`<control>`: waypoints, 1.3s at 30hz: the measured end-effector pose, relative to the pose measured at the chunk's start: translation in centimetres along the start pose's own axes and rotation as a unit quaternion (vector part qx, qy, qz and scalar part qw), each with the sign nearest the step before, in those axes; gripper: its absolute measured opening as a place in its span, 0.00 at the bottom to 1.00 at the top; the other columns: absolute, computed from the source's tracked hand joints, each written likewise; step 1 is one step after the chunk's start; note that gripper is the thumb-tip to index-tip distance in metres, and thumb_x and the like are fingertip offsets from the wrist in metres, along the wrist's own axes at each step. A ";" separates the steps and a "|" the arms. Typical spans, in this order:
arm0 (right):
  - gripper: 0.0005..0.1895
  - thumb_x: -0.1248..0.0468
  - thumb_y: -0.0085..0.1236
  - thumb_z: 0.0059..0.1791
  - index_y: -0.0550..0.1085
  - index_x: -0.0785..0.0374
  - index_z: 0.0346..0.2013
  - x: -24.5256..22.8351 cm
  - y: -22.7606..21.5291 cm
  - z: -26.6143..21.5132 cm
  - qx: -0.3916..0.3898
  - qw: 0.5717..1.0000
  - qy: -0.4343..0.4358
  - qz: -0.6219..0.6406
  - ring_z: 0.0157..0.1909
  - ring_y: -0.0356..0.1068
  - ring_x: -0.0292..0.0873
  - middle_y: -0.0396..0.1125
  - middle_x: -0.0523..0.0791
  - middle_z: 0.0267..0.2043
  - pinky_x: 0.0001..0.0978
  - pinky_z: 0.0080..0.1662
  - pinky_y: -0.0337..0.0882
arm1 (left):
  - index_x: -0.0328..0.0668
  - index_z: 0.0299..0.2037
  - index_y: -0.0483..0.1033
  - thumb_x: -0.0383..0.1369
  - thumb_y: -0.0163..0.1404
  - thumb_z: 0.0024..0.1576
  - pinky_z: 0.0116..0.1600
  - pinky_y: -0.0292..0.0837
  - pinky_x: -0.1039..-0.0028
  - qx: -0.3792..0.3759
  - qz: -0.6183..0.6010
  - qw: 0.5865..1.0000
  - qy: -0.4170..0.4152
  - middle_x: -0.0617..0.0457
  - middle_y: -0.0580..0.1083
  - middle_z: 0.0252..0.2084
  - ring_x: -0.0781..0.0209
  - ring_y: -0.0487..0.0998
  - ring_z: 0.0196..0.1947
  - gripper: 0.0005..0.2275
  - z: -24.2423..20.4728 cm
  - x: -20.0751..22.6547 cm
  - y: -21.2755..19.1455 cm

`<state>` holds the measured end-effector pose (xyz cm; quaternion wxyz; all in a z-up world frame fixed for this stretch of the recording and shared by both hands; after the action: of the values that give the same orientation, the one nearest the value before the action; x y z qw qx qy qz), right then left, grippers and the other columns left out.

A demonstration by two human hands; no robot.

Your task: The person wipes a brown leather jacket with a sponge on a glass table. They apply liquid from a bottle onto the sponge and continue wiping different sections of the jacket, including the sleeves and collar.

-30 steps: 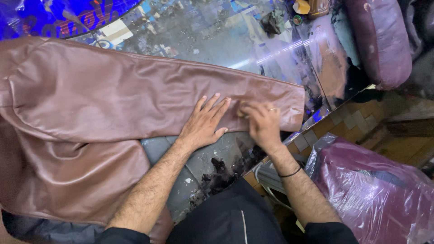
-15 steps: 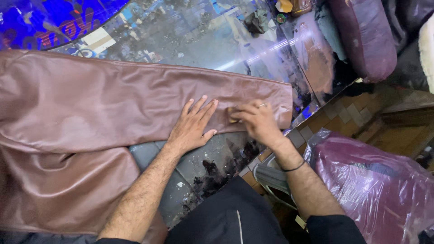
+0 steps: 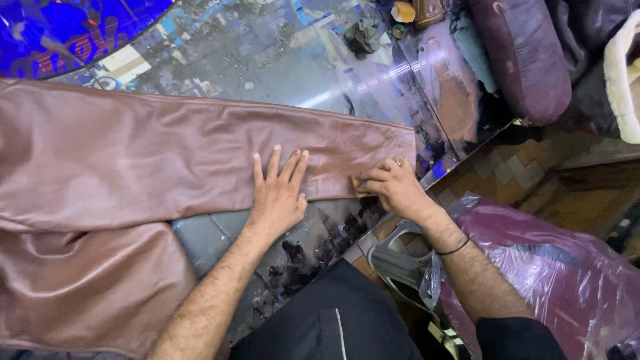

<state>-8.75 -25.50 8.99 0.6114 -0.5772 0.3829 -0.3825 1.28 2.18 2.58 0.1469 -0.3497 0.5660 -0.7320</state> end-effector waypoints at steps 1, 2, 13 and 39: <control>0.22 0.67 0.60 0.35 0.81 0.47 0.43 0.3 -0.1 0.0 -0.016 1.000 0.018 -0.015 0.52 0.65 0.43 0.72 0.33 0.50 0.45 0.54 0.58 | 0.43 0.74 0.54 0.41 0.56 0.52 0.73 0.34 0.37 0.002 0.027 0.999 -0.033 0.49 0.58 0.73 0.43 0.47 0.76 0.38 0.0 0.7 0.2; 0.22 0.67 0.61 0.34 0.81 0.47 0.43 0.7 -0.4 -0.1 -0.031 0.998 0.037 -0.029 0.51 0.65 0.43 0.72 0.32 0.49 0.46 0.53 0.57 | 0.40 0.73 0.54 0.42 0.56 0.52 0.73 0.33 0.35 0.027 -0.008 0.999 -0.041 0.47 0.58 0.73 0.41 0.47 0.76 0.39 0.1 1.1 0.3; 0.14 0.65 0.59 0.38 0.81 0.47 0.37 -0.3 0.5 3.9 -0.048 0.987 -0.133 0.073 0.56 0.64 0.40 0.73 0.29 0.49 0.44 0.56 0.57 | 0.35 0.73 0.52 0.46 0.55 0.54 0.74 0.32 0.35 0.089 -0.083 0.991 -0.059 0.46 0.56 0.75 0.43 0.45 0.77 0.40 -0.3 1.1 2.3; 0.12 0.64 0.60 0.36 0.81 0.51 0.34 10.2 -4.5 -3.5 -0.161 0.974 -0.158 0.007 0.58 0.64 0.41 0.73 0.32 0.44 0.48 0.59 0.57 | 0.38 0.71 0.58 0.45 0.55 0.53 0.75 0.31 0.36 0.106 -0.057 0.990 -0.070 0.49 0.59 0.74 0.44 0.48 0.77 0.36 -0.4 2.1 1.6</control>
<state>-7.79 -36.42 13.08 0.5662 -0.7181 0.3425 -0.2157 -0.75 0.69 1.73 0.1808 -0.4140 0.4527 -0.7687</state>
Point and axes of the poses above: each hand's wrist, its own z-axis towards the middle knuckle, its own y-axis out of the palm, x = y × z, the point moved 1 cm from there along z, towards the middle knuckle
